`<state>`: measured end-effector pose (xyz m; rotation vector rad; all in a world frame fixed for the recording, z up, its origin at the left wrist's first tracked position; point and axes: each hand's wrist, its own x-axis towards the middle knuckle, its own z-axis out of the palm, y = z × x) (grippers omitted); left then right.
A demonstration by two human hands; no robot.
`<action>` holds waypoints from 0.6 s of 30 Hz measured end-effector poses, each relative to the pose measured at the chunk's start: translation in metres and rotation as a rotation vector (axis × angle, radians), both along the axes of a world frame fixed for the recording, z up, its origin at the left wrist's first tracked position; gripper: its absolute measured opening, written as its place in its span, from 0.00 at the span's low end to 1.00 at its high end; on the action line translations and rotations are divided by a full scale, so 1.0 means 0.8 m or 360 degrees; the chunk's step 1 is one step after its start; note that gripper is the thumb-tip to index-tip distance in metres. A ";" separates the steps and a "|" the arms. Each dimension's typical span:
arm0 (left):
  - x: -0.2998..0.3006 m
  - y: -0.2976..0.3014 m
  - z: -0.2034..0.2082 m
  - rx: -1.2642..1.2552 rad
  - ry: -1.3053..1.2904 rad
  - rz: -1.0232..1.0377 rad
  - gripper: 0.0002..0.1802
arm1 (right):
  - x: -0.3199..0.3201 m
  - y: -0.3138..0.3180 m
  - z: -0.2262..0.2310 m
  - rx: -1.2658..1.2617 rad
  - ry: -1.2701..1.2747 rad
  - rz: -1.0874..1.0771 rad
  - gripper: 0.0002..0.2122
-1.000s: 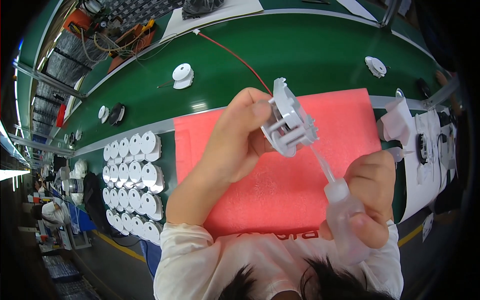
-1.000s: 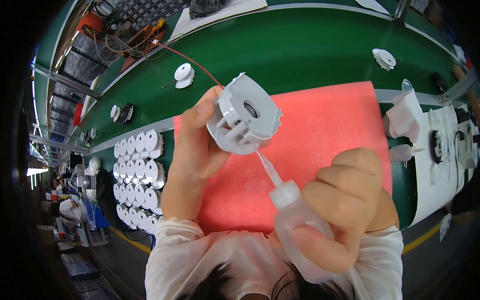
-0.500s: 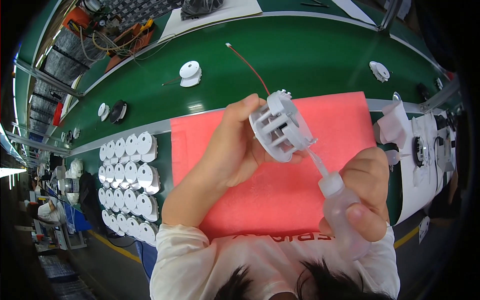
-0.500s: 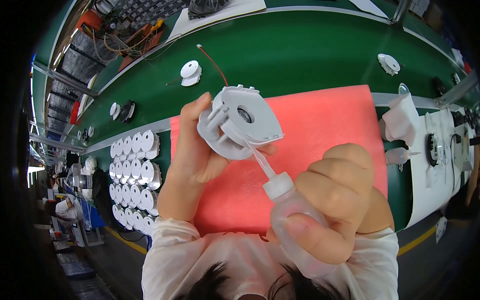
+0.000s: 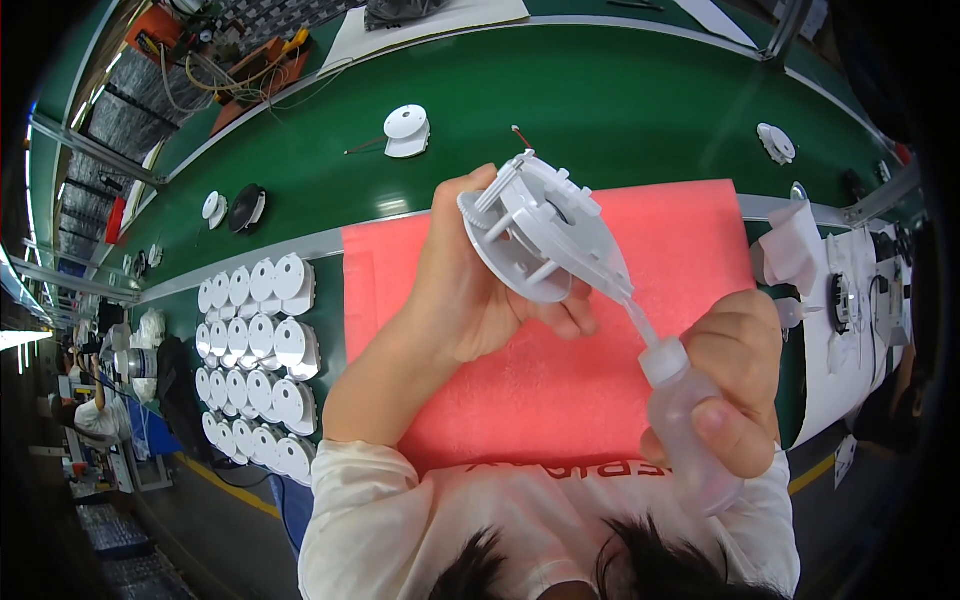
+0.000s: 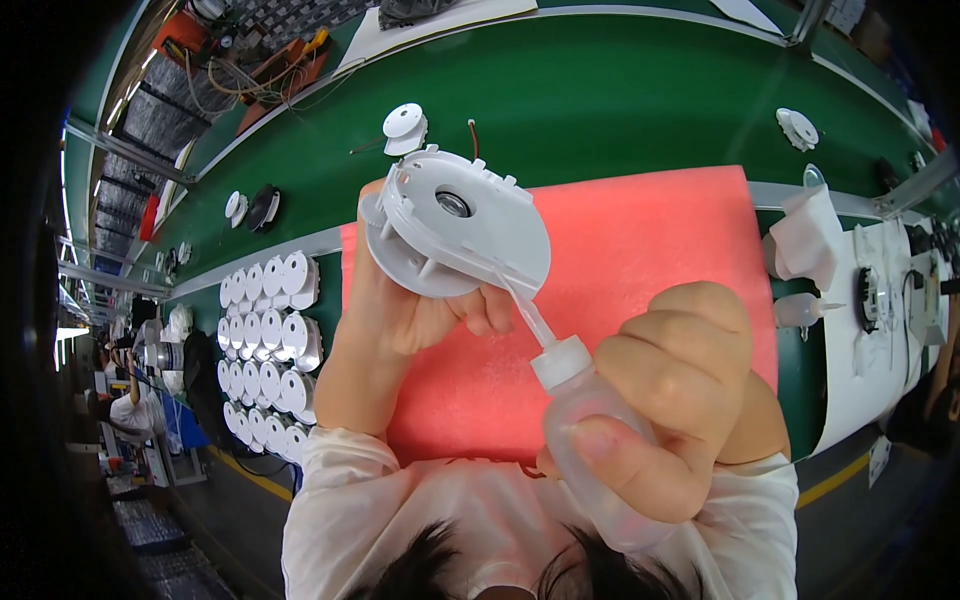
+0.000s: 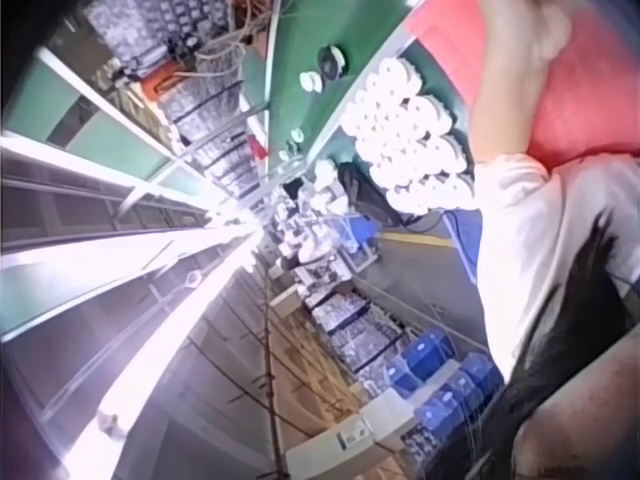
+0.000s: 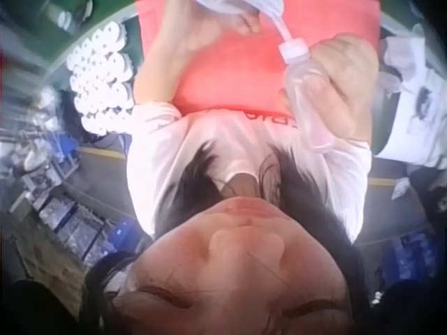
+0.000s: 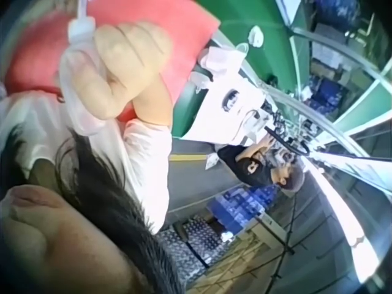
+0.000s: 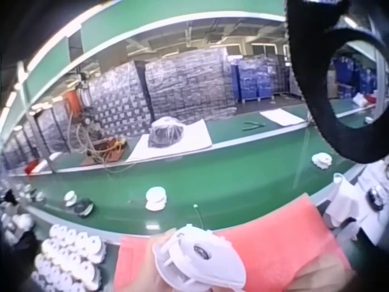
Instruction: Assembling small electronic components by applying liquid from a squeeze bottle and organizing them on a tray.
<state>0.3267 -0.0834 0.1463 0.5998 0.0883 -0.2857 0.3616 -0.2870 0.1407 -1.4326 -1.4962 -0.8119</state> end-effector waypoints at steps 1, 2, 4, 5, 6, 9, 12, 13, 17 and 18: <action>0.000 0.001 -0.001 -0.0034 -0.0019 -0.0013 0.37 | -0.001 0.000 0.000 -0.0023 0.0018 -0.0005 0.24; 0.001 0.001 -0.001 -0.0068 -0.0039 -0.0030 0.37 | 0.000 -0.002 0.000 -0.0025 0.0018 -0.0007 0.24; 0.002 0.000 0.001 -0.0101 -0.0031 -0.0031 0.37 | 0.001 -0.004 0.001 -0.0024 0.0004 0.0003 0.26; 0.001 0.001 0.002 -0.0127 -0.0022 -0.0025 0.36 | 0.001 -0.004 0.000 -0.0022 0.0006 0.0007 0.26; 0.001 0.002 0.004 -0.0125 -0.0021 -0.0019 0.36 | 0.001 -0.004 0.000 -0.0030 0.0019 0.0015 0.26; 0.002 0.004 0.005 -0.0152 0.0006 -0.0024 0.37 | 0.005 -0.008 0.001 -0.0100 0.0011 0.0060 0.24; 0.007 0.004 -0.003 -0.0089 -0.0129 0.0137 0.38 | 0.010 -0.005 -0.008 -0.0044 0.0286 0.0302 0.23; 0.016 0.003 -0.002 0.0187 -0.0187 0.0450 0.34 | 0.012 -0.002 -0.017 0.0072 0.0582 0.0497 0.23; 0.084 0.048 -0.040 0.1548 -0.0405 0.1025 0.28 | 0.040 0.032 -0.060 0.0418 0.1619 0.0580 0.18; 0.104 0.062 -0.052 0.1864 -0.0331 0.0992 0.29 | 0.049 0.043 -0.070 0.0529 0.1973 0.0608 0.17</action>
